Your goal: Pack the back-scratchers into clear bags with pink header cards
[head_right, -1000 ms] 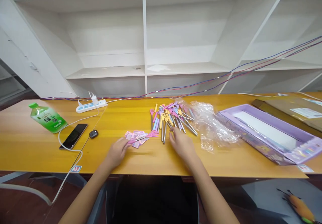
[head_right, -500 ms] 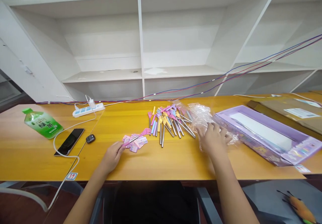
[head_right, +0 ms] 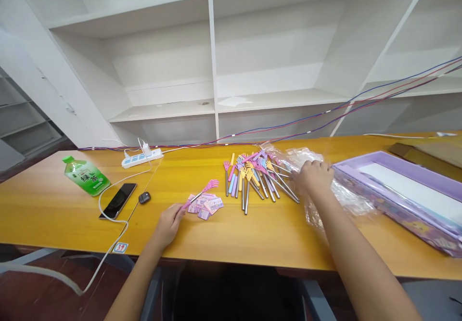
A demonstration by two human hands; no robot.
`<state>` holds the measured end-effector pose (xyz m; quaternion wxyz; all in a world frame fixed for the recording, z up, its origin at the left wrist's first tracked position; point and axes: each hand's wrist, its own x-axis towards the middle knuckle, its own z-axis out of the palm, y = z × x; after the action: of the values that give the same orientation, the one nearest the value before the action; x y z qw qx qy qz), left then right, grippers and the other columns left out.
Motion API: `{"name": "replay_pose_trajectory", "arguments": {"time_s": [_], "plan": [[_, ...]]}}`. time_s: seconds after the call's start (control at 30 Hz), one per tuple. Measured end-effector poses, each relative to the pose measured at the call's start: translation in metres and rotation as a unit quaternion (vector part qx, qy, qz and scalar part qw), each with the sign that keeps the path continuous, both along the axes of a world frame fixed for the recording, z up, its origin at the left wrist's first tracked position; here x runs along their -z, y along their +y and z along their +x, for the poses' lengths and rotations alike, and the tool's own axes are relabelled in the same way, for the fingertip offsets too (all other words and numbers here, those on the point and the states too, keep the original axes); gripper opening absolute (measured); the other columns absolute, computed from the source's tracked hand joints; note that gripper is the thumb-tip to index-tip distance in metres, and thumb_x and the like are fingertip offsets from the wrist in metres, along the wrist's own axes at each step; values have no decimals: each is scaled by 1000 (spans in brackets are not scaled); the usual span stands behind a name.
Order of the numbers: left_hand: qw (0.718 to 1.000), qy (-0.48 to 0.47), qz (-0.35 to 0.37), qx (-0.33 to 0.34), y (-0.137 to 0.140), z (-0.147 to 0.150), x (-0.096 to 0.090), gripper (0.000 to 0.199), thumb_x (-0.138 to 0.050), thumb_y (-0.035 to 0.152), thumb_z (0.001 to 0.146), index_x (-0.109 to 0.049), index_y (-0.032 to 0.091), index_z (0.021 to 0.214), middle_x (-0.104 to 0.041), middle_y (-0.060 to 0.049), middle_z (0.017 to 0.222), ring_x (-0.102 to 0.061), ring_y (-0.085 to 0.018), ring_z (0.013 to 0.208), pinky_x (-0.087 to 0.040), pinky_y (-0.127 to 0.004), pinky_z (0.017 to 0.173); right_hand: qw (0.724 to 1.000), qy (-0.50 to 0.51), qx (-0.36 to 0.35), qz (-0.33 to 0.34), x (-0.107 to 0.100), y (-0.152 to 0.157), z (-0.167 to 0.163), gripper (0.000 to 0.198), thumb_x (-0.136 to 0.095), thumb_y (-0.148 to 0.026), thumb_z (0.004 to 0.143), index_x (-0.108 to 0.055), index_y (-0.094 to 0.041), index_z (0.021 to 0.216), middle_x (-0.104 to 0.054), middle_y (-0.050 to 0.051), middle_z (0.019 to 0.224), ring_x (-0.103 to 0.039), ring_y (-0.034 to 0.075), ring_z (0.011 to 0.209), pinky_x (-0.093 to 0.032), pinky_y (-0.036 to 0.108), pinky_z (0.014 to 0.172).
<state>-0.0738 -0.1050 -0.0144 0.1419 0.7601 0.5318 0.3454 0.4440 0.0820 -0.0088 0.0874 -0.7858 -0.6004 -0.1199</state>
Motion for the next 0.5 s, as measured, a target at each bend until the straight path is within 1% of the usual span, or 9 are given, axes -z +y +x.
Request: {"name": "replay_pose_trajectory", "arguments": {"time_s": [0.07,0.17,0.27,0.33,0.4,0.5], "plan": [[1000,-2,0,1,1,0,0,36,-40,39,108,-69,25,123,-74,-9,109,-69,-23,101,-55,-36,88,999,18,-10,-27,2,0,5,62,-60,-58,89,-67,-6,122,-62,30,130,-51,43,124,-38,50,96],[1000,1,0,11,2,0,2,36,-40,40,108,-69,25,122,-74,-9,108,-69,-23,100,-55,-36,87,997,33,-21,-61,1,3,6,60,-61,-61,86,-71,-11,117,-68,25,121,-57,39,116,-42,46,92],[1000,1,4,8,3,0,4,36,-40,41,108,-70,25,121,-73,-8,102,-68,-23,94,-54,-35,84,997,43,-19,-65,-2,4,7,56,-63,-57,85,-73,-13,118,-73,21,111,-62,36,109,-43,43,91],[1000,-1,1,5,2,0,4,36,-40,41,108,-70,24,120,-73,-8,101,-68,-23,94,-54,-35,84,998,43,-16,-53,-5,3,8,50,-63,-52,86,-74,-16,118,-74,19,110,-63,35,109,-43,43,92],[1000,-3,-7,6,2,1,2,37,-39,42,108,-70,24,116,-72,-8,100,-68,-23,96,-53,-35,86,998,47,-16,-48,-10,1,7,41,-61,-48,88,-77,-19,111,-75,17,109,-63,35,109,-42,44,91],[1000,-5,-17,10,2,2,-1,37,-39,43,108,-70,22,111,-71,-8,98,-67,-23,96,-53,-35,86,993,102,-13,-62,-21,-7,4,34,-57,-44,91,-77,-17,98,-76,17,102,-66,33,98,-44,40,83]]}}
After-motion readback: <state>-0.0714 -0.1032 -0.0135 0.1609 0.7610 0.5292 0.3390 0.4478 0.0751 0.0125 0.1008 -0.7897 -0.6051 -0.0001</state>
